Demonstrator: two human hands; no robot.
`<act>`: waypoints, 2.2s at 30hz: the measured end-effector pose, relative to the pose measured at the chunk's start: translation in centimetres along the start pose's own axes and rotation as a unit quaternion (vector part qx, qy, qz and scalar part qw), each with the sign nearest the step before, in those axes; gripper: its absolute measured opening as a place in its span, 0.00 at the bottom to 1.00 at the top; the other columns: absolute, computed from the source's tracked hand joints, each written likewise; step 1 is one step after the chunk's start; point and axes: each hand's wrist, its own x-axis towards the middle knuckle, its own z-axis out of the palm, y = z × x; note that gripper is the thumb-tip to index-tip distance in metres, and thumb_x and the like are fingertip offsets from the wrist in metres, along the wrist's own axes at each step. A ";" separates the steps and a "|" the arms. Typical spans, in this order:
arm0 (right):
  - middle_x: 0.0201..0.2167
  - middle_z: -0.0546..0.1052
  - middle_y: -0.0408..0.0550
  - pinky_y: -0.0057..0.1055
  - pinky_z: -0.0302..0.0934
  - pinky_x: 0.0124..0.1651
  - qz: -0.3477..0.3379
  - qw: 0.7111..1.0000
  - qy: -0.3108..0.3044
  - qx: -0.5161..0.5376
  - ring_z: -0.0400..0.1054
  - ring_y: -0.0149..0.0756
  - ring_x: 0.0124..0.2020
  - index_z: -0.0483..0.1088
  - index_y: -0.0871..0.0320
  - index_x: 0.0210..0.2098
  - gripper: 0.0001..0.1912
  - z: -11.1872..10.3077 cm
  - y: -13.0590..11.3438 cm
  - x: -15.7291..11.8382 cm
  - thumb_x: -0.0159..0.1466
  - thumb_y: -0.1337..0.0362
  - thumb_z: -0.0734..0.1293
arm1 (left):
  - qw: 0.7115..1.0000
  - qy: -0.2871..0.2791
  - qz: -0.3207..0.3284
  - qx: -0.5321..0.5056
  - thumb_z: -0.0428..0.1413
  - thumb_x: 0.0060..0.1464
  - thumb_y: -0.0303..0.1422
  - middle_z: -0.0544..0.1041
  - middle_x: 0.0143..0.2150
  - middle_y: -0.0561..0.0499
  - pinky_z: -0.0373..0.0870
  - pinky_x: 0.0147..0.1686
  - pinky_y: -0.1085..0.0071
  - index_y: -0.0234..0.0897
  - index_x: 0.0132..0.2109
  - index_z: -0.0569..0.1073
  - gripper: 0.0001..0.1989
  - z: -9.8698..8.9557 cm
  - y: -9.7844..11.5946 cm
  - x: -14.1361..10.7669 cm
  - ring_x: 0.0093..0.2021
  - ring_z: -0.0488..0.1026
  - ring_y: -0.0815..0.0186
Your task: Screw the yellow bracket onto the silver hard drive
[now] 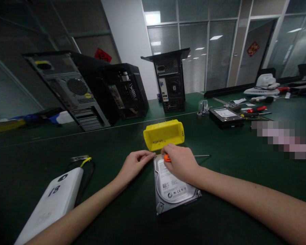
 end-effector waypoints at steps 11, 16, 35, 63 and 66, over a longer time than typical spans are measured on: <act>0.41 0.74 0.48 0.35 0.61 0.40 -0.010 0.999 0.014 0.033 0.68 0.36 0.40 0.69 0.58 0.43 0.12 -0.5 0.0 0.2 0.61 0.65 0.61 | 1.000 -0.013 0.005 -0.010 0.51 0.54 0.46 0.79 0.34 0.47 0.63 0.32 0.70 0.37 0.41 0.79 0.20 0.0 -0.5 0.0 0.33 0.73 0.61; 0.38 0.74 0.47 0.28 0.60 0.37 -0.007 0.962 0.109 0.249 0.66 0.28 0.35 0.71 0.60 0.40 0.10 -4.9 -0.9 4.7 0.62 0.63 0.62 | 0.999 -0.019 0.006 -0.030 0.51 0.54 0.46 0.80 0.36 0.47 0.64 0.32 0.69 0.37 0.42 0.79 0.20 -0.1 -0.5 -0.1 0.34 0.73 0.60; 0.14 0.55 0.31 0.19 0.33 0.14 -0.007 0.699 0.052 0.713 0.45 0.16 0.11 0.64 0.60 0.32 0.11 -2.8 -3.1 11.9 0.59 0.58 0.64 | 0.996 -0.027 0.000 -0.080 0.52 0.55 0.42 0.80 0.42 0.47 0.68 0.43 0.67 0.37 0.43 0.79 0.17 0.0 -0.3 -0.3 0.42 0.75 0.58; 0.15 0.55 0.32 0.19 0.35 0.14 -0.005 0.705 0.040 0.708 0.46 0.16 0.11 0.65 0.61 0.32 0.10 -1.8 -3.4 11.9 0.61 0.59 0.63 | 0.997 -0.045 -0.012 -0.065 0.53 0.53 0.42 0.78 0.31 0.47 0.63 0.30 0.72 0.33 0.46 0.78 0.20 0.2 -0.6 -0.2 0.29 0.70 0.63; 0.15 0.55 0.32 0.19 0.35 0.14 -0.009 0.707 0.037 0.706 0.46 0.16 0.11 0.65 0.60 0.32 0.10 -1.8 -3.4 11.9 0.61 0.59 0.63 | 0.998 -0.040 -0.007 -0.053 0.53 0.53 0.42 0.75 0.26 0.49 0.59 0.27 0.73 0.34 0.46 0.78 0.20 0.2 -0.8 -0.2 0.25 0.66 0.66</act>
